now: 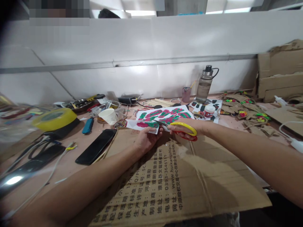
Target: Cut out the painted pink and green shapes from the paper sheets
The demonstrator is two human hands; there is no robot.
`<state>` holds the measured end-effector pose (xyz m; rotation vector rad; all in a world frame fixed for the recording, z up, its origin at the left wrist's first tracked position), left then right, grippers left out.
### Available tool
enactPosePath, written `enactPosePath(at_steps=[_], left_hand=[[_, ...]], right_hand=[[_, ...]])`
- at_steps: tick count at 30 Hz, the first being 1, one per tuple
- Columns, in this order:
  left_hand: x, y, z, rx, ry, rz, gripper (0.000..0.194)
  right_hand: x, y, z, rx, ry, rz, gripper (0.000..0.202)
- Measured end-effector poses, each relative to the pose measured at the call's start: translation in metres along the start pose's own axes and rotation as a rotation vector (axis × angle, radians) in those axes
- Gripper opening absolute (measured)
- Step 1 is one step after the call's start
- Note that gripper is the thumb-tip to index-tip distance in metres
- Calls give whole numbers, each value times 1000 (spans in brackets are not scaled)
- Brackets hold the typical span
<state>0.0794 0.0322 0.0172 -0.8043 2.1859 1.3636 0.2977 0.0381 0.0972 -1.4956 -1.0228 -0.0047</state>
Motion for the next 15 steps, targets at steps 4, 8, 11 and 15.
enactPosePath(at_steps=[4, 8, 11, 15], left_hand=[[1, 0, 0, -10, 8, 13, 16], [-1, 1, -1, -8, 28, -14, 11], [-3, 3, -3, 21, 54, -17, 11], [-1, 8, -6, 5, 59, 51, 13]], right_hand=[[0, -5, -2, 24, 38, -63, 72], [-5, -9, -4, -73, 15, 58, 63], [-10, -10, -6, -143, -10, 178, 54], [-12, -10, -6, -196, -48, 280, 56]])
Point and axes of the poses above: each hand's wrist, its own z-axis towards the middle knuckle, its own x-axis out of the back of the hand, y = z × x, the point moved 1 cm from there along z, towards the middle knuckle, and after that the axes turned 10 degrees about y, right-handed, at the moved point
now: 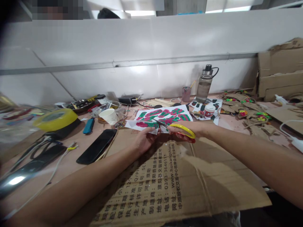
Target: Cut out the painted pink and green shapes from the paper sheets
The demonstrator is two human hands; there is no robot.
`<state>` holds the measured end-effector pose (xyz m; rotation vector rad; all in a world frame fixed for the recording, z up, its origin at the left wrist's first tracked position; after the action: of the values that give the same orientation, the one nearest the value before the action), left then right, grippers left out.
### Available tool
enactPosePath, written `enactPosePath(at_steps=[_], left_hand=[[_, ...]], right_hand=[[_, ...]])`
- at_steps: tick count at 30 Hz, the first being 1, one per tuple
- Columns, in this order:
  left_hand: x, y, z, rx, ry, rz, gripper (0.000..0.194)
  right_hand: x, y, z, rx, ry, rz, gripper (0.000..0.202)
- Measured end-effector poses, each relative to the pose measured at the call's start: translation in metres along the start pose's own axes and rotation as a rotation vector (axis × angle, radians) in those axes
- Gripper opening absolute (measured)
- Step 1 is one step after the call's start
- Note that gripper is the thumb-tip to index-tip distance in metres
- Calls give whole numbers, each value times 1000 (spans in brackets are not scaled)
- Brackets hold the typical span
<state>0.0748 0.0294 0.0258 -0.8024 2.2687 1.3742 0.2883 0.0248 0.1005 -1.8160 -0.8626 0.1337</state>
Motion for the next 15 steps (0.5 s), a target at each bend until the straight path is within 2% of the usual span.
enactPosePath(at_steps=[6, 10, 15], left_hand=[[10, 5, -4, -22, -57, 121, 13], [17, 9, -5, 2, -69, 174, 14], [23, 15, -5, 36, -79, 183, 16]], right_hand=[[1, -2, 0, -8, 36, -29, 71], [-1, -4, 1, -24, 26, -14, 67], [3, 2, 7, 92, -7, -103, 71]])
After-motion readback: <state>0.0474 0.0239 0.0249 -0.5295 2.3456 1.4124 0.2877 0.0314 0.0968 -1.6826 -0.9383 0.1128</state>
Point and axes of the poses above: each hand's wrist, its own z-axis towards the middle knuckle, its own x-axis out of the back of the hand, y = z × x, the point moved 1 cm from there along z, towards the middle knuckle, and after that the axes turned 10 degrees about y, right-handed, at the moved point
